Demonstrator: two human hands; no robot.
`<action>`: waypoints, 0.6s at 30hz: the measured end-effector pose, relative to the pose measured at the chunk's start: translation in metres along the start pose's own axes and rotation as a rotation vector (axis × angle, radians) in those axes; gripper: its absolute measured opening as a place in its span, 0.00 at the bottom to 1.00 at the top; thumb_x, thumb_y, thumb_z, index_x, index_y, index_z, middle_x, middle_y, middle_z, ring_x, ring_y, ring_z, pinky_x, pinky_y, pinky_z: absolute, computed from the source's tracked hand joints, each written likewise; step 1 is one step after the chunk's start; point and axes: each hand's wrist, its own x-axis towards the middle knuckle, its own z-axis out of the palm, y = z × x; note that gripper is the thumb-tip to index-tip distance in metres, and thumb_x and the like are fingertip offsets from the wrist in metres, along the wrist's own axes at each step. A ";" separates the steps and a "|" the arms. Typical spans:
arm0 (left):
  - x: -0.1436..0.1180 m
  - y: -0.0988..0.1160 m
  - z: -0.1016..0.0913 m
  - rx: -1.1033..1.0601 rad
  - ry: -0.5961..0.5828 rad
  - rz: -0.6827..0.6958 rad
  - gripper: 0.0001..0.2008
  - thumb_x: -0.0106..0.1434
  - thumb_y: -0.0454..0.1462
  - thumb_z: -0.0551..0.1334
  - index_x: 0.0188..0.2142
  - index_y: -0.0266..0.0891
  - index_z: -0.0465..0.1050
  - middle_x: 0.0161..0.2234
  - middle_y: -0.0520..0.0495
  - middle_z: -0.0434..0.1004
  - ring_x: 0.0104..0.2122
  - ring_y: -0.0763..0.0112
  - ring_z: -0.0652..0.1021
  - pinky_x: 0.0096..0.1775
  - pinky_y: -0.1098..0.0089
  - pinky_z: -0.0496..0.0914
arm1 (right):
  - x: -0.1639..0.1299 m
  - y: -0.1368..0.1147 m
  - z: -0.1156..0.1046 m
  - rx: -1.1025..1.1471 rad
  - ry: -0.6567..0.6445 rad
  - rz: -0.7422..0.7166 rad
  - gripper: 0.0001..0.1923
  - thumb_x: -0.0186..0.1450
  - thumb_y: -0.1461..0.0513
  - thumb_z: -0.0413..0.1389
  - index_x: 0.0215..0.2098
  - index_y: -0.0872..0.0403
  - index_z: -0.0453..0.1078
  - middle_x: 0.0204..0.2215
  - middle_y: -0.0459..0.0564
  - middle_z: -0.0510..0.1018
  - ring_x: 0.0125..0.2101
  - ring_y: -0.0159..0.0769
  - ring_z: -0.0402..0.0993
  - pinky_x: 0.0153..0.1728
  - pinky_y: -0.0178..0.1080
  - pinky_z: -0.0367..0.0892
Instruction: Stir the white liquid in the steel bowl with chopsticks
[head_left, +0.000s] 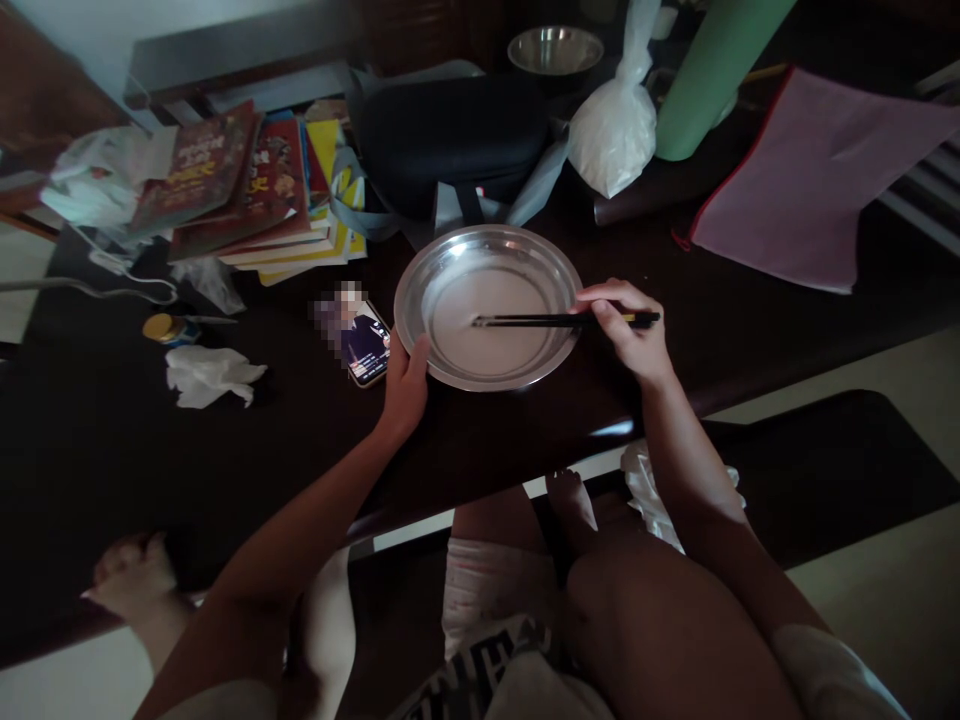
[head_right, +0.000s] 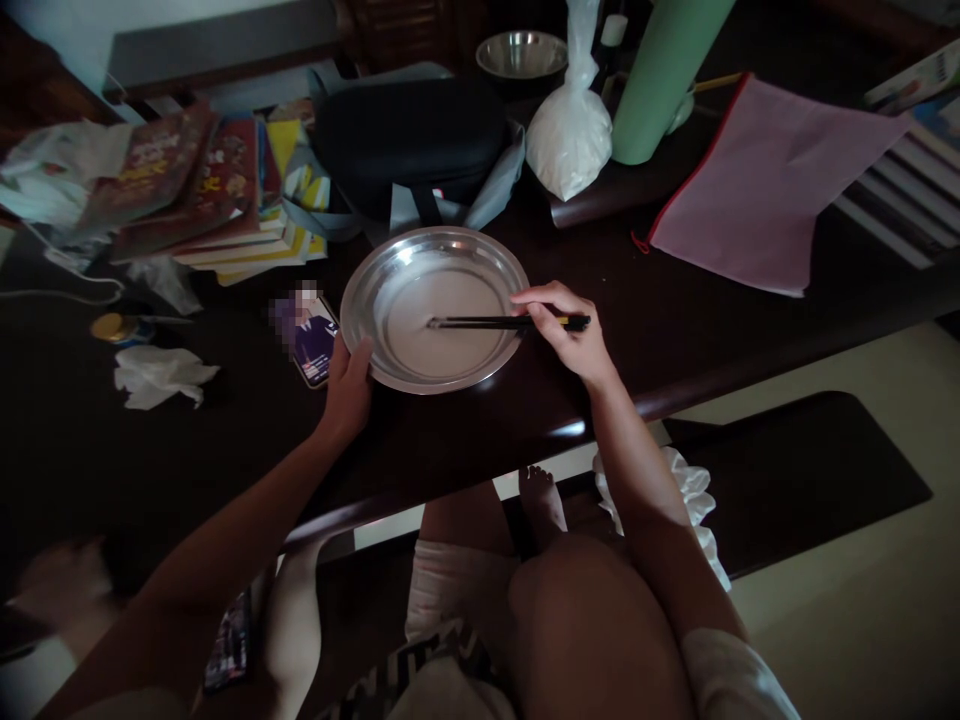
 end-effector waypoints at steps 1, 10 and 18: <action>0.000 0.000 0.000 0.007 -0.002 -0.002 0.26 0.63 0.58 0.56 0.51 0.44 0.70 0.51 0.44 0.73 0.56 0.58 0.70 0.62 0.54 0.62 | 0.000 0.000 0.000 -0.009 0.032 0.001 0.10 0.67 0.55 0.55 0.40 0.46 0.77 0.31 0.44 0.82 0.34 0.32 0.80 0.39 0.39 0.74; 0.000 0.000 0.000 -0.005 0.000 0.000 0.25 0.63 0.57 0.56 0.50 0.45 0.71 0.50 0.44 0.73 0.57 0.58 0.70 0.62 0.55 0.62 | 0.000 -0.001 0.001 0.020 -0.017 0.036 0.10 0.66 0.54 0.56 0.40 0.46 0.77 0.31 0.44 0.82 0.33 0.33 0.81 0.38 0.40 0.75; 0.000 0.000 -0.001 0.027 -0.010 0.020 0.25 0.64 0.56 0.55 0.51 0.45 0.70 0.50 0.44 0.73 0.56 0.59 0.71 0.61 0.55 0.63 | -0.001 0.000 0.000 0.048 0.045 0.085 0.12 0.66 0.52 0.55 0.40 0.47 0.76 0.27 0.43 0.80 0.29 0.33 0.80 0.34 0.39 0.75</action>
